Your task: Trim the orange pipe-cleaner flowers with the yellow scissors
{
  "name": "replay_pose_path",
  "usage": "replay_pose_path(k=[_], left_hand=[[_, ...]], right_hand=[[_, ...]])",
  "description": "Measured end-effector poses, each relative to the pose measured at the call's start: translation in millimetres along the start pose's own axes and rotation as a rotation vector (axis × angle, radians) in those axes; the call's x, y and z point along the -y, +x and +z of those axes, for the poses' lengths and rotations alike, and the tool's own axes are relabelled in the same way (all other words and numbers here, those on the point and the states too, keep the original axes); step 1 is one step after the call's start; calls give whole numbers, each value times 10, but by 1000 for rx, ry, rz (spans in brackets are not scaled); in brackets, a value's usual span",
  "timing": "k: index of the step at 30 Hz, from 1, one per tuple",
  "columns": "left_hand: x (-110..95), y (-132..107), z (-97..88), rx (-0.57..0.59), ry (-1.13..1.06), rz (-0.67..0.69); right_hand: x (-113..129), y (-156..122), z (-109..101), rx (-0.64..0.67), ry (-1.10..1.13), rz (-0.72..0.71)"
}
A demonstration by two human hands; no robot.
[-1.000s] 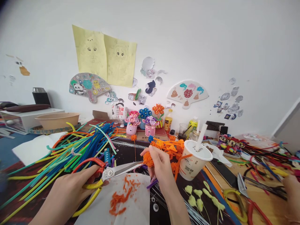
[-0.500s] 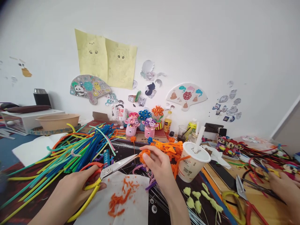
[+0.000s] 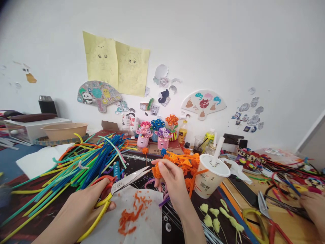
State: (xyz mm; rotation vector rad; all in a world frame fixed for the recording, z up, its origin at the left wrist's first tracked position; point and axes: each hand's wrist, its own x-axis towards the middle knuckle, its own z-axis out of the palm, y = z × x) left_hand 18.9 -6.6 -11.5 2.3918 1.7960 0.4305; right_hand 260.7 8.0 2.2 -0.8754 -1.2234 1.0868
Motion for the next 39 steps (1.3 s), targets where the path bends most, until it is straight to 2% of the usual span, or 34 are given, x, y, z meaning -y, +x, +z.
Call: replay_pose_path(k=[9,16,25,39], left_hand=[[44,18,17,-57,114,33],[62,7,37,-86,107,70],[70,15,52,-32,139,62],[57,36,52,-31,102,76]], right_hand=[[-13,-1,16,1,33,39],[-14,-9,1,23,59,34],[19,-7,23,19,96,42],[14,-21,13,34,101,48]])
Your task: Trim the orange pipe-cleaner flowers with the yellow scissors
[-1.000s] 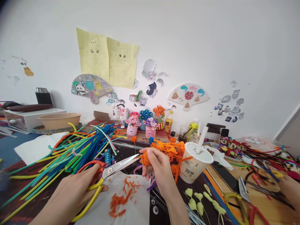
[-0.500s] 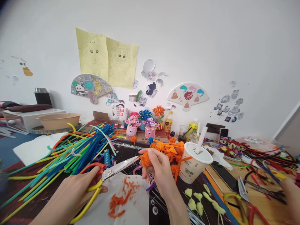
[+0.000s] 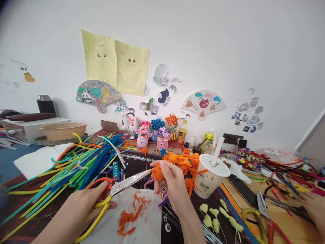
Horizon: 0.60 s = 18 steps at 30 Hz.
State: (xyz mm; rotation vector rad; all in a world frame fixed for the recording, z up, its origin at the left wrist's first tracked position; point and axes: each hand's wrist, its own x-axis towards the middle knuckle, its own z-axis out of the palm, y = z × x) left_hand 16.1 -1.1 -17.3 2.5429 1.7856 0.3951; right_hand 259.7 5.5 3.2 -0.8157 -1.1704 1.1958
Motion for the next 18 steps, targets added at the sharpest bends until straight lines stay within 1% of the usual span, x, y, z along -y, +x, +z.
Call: replay_pose_path(k=[7,10,15,18], left_hand=[[-53,3,-51,86,24,-33],[-63,16,-60,103,13,-35],[-55,7,-55,66,-99,-26],[-60,-7,-59,21,-102,-69]], right_hand=[[29,0,20,-8,21,18],[23,10,19,-5,28,11],[-18,18,-13,-10,41,-16],[-28,22,-22,-24,37,-16]])
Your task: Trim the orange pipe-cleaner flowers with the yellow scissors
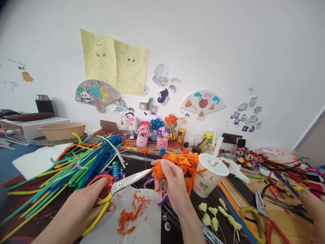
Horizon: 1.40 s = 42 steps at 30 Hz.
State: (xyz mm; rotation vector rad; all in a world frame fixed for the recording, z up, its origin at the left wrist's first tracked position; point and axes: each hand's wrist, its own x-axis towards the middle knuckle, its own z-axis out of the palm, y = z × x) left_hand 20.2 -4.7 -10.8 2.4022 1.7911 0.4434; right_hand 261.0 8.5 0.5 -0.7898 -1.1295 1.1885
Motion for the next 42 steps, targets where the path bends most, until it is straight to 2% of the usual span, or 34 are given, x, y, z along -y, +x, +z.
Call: replay_pose_path(k=[3,8,12,17,28,42], left_hand=[[5,-8,-3,-21,55,-25],[47,-10,7,-68,190,50],[40,-13,2,-94,270,51],[1,-11,-17,-57,237,66],[-23,3,-17,81,241,-9],[23,8,17,14,182,19]], right_hand=[[6,-1,5,-10,-2,-1],[39,-15,30,-1,-24,19],[49,-13,49,-11,-17,5],[24,-21,28,0,-25,8],[-1,-15,1,27,-33,8],[7,-32,8,32,-41,-7]])
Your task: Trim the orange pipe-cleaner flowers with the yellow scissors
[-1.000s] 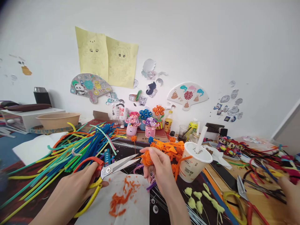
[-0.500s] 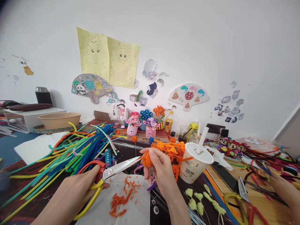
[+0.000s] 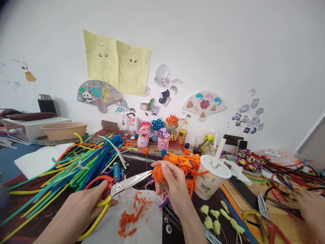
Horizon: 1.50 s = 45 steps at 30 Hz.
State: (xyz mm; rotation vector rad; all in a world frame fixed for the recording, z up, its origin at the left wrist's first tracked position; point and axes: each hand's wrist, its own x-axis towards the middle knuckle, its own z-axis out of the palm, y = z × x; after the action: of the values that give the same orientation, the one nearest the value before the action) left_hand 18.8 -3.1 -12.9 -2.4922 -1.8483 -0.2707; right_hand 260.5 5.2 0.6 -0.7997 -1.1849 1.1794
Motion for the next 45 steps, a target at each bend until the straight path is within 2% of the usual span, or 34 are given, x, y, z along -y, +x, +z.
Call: replay_pose_path(k=[6,12,15,21,33,45], left_hand=[[24,-2,32,-110,-24,45],[34,-3,52,-74,-57,40],[30,-10,69,-91,-116,60],[12,-18,66,-118,-92,0],[34,-31,87,-161,-50,98],[45,-16,83,-192,-28,136]], right_hand=[[22,-5,18,-6,11,4],[17,-3,16,-9,21,-7],[14,4,10,-28,18,0],[16,13,15,-32,27,-3],[37,5,26,-62,39,-60],[54,3,37,-82,86,-94]])
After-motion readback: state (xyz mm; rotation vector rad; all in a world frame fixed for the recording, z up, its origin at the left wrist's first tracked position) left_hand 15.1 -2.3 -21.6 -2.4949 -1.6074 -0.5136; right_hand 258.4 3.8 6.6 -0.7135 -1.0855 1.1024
